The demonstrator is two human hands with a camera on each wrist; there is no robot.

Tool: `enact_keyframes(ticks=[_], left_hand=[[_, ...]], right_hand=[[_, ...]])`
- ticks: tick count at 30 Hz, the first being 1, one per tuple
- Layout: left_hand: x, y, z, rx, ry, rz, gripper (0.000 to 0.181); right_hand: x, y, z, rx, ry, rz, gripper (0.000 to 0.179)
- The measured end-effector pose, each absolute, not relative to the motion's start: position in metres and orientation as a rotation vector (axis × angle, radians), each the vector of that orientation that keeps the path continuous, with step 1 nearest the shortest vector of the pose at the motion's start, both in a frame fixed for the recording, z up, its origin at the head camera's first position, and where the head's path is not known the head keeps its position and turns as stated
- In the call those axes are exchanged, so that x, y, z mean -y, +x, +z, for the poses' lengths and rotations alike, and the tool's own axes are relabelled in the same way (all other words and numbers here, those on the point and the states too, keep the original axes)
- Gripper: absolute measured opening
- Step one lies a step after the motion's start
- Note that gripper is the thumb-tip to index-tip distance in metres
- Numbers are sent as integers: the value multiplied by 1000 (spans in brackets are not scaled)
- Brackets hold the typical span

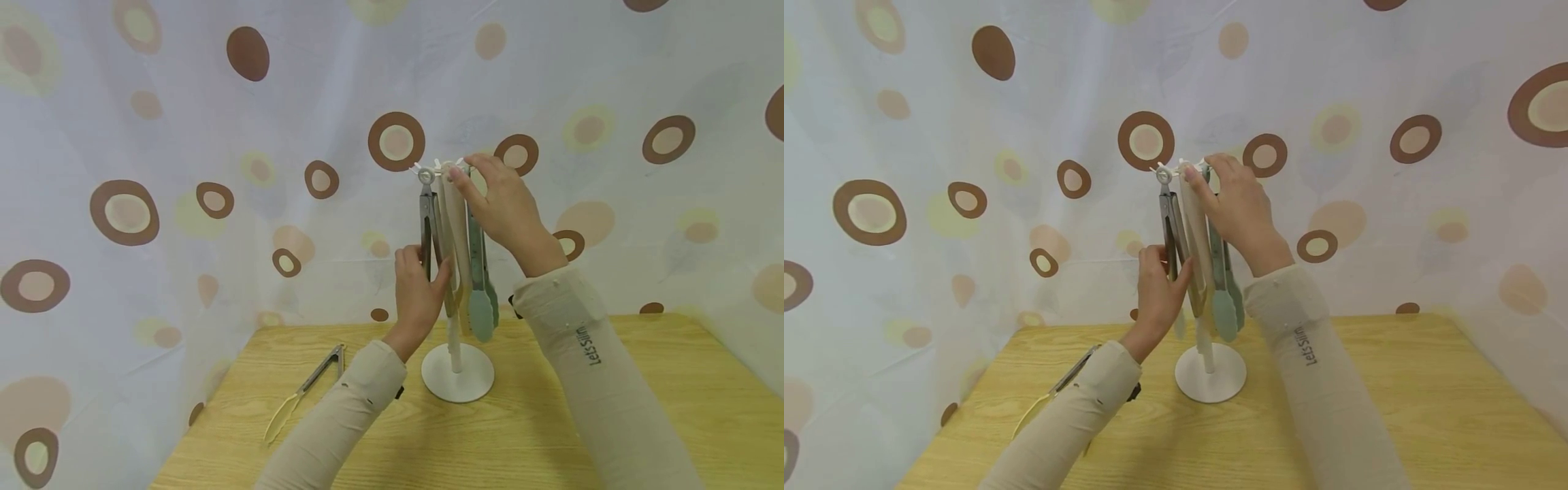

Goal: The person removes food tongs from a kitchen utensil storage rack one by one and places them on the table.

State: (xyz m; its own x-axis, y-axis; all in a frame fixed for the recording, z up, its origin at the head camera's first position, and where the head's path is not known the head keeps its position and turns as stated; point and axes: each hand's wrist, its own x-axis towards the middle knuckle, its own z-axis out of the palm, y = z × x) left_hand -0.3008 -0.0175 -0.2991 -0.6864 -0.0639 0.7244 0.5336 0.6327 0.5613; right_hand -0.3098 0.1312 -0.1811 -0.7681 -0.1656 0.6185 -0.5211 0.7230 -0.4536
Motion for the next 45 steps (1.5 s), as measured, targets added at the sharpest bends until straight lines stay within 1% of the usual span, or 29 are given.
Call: enact_keyframes(ticks=[17, 31, 45], left_hand=[[29, -298, -302, 2079, -398, -1035, 32], [47, -298, -303, 2100, -375, -993, 31], [68, -301, -298, 2218, -362, -911, 37]], right_hand=[[-132, -309, -181, 2377, 520, 854, 65], [-132, -310, -181, 2373, 523, 850, 66], [-132, -309, -180, 2388, 523, 846, 65]])
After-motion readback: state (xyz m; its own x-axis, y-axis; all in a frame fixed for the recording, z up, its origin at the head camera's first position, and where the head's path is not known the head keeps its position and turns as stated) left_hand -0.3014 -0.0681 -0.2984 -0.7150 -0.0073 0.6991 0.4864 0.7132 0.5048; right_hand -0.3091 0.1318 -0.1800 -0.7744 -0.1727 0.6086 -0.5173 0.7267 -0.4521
